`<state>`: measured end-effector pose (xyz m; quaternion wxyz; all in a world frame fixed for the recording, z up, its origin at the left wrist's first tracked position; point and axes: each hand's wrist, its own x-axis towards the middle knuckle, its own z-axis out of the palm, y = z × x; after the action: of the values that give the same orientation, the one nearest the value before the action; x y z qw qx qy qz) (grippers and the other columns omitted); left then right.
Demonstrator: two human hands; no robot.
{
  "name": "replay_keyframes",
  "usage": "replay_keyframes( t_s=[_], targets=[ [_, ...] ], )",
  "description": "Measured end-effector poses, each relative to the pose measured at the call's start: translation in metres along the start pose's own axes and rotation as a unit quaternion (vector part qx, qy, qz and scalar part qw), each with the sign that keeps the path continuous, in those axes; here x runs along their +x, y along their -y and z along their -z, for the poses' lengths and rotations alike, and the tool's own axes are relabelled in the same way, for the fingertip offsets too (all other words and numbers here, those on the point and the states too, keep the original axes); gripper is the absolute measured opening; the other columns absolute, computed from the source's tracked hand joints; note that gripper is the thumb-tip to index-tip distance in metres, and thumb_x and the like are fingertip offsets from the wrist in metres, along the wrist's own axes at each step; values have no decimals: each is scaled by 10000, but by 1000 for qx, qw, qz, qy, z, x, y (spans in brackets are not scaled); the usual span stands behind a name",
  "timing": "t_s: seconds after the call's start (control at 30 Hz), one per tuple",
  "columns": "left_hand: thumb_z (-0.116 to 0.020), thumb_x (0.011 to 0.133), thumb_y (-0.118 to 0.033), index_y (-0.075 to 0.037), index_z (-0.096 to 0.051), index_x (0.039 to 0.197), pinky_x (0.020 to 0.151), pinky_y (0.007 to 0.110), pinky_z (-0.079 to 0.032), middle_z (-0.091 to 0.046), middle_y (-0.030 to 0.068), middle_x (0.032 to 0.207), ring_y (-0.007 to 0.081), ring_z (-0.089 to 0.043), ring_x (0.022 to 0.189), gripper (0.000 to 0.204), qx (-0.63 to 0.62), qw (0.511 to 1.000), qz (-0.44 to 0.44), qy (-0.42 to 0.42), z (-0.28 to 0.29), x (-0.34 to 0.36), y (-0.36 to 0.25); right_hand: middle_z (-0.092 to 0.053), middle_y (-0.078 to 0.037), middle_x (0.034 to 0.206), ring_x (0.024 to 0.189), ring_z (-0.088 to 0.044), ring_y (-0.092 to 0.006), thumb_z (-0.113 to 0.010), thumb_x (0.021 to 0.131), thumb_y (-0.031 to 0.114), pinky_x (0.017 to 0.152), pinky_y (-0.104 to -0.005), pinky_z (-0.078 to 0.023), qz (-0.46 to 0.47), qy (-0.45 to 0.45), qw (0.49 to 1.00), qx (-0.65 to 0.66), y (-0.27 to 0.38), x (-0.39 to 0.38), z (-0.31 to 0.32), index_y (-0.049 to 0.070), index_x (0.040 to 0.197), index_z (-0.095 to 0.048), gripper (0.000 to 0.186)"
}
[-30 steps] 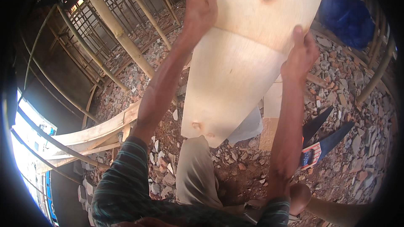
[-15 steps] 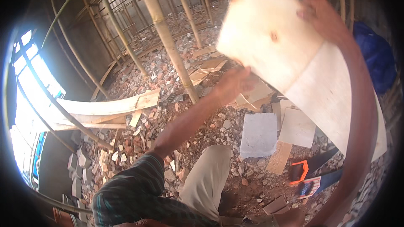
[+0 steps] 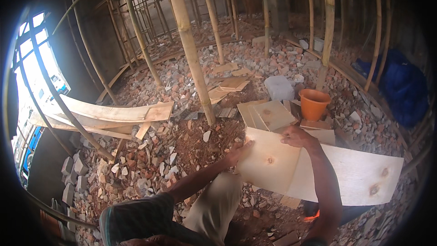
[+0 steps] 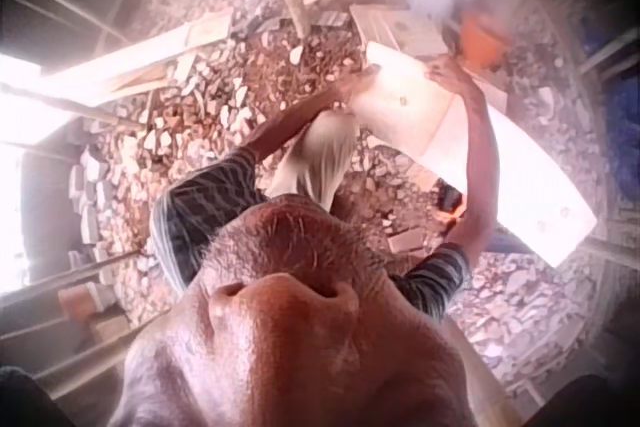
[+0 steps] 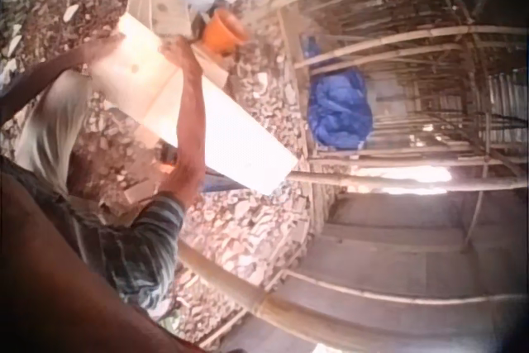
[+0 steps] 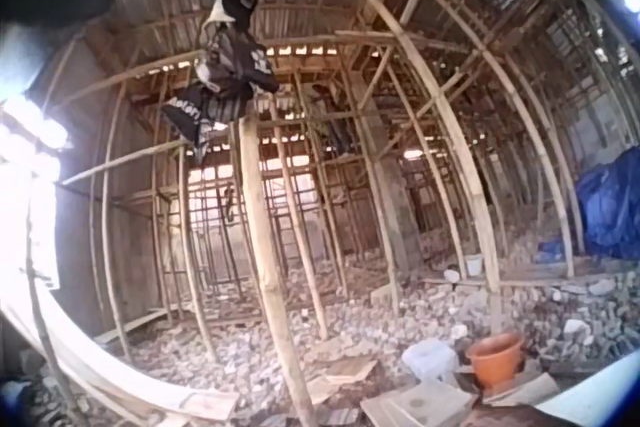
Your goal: The person sits on the ground and uses a hand saw to cut a rectangular piece of light-colored wood. They hold the wood steady with one hand while sawing with the other, then separate the cut piece and set it aside.
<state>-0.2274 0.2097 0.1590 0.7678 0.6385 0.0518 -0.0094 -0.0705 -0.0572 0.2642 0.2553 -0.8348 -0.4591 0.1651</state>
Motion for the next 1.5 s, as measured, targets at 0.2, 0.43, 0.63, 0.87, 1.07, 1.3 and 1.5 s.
replay_keyframes(
  t_s=[0.2, 0.43, 0.63, 0.87, 1.07, 1.3, 1.5],
  targets=[
    [-655, 925, -501, -89, -670, 883, 685, 277, -446, -585, -42, 766, 78, -516, 744, 414, 75, 990, -91, -75, 8, 12, 26, -706, -151, 1020, 981, -671, -309, -725, 780, 244, 855, -409, -515, -56, -66, 995, -58, -6, 21, -23, 42, 903, -731, 237],
    [-644, 920, -494, -18, -625, 1081, 775, 391, -540, -640, 79, 943, 210, -614, 866, 503, -13, 992, 74, -100, 9, 68, 103, -586, -226, 1191, 1122, -527, -405, -668, 784, 63, 961, -494, -415, -190, -692, 695, -44, 6, -59, -141, -5, 1255, -567, 487],
    [-670, 916, -469, -21, -619, 928, 714, 383, -484, -601, 64, 869, 191, -545, 809, 451, 107, 970, 59, -212, -1, 100, 180, -548, -261, 1165, 1083, -497, -432, -653, 818, 159, 921, -543, -390, -457, -603, 650, -75, -21, -126, -250, -8, 1223, -584, 444],
    [-628, 926, -518, 19, -614, 909, 695, 441, -468, -622, 109, 799, 284, -557, 716, 537, 206, 957, 48, -198, -7, 102, 181, -569, -88, 623, 596, -508, -194, -593, 887, 183, 556, -376, -415, -379, -630, 662, 145, -44, -91, -289, 24, 1217, -628, 368],
    [-502, 930, -628, 88, -553, 1148, 892, 521, -485, -638, 318, 1124, 468, -617, 1069, 751, 437, 883, 28, -169, -34, 111, 153, -665, -177, 718, 667, -646, -255, -607, 839, 110, 645, -400, -503, -422, -622, 607, 258, -50, -90, -277, -19, 1176, -677, 368],
    [-495, 906, -677, 55, -363, 1412, 1088, 536, -319, -312, 284, 1452, 419, -365, 1326, 899, 600, 792, 79, -79, -44, 117, 140, -594, -54, 650, 556, -514, -125, -636, 825, 34, 513, -303, -424, -405, -653, 568, 295, -52, -100, -256, -7, 1147, -697, 330],
    [-507, 954, -271, 39, -235, 1509, 1196, 534, -139, -161, 293, 1581, 399, -154, 1485, 691, 780, 600, -179, 1, -58, 111, 134, -583, -126, 839, 750, -628, -182, -627, 845, 62, 601, -342, -519, -359, -680, 560, 309, -51, -94, -266, -58, 1127, -672, 310]
  ],
)
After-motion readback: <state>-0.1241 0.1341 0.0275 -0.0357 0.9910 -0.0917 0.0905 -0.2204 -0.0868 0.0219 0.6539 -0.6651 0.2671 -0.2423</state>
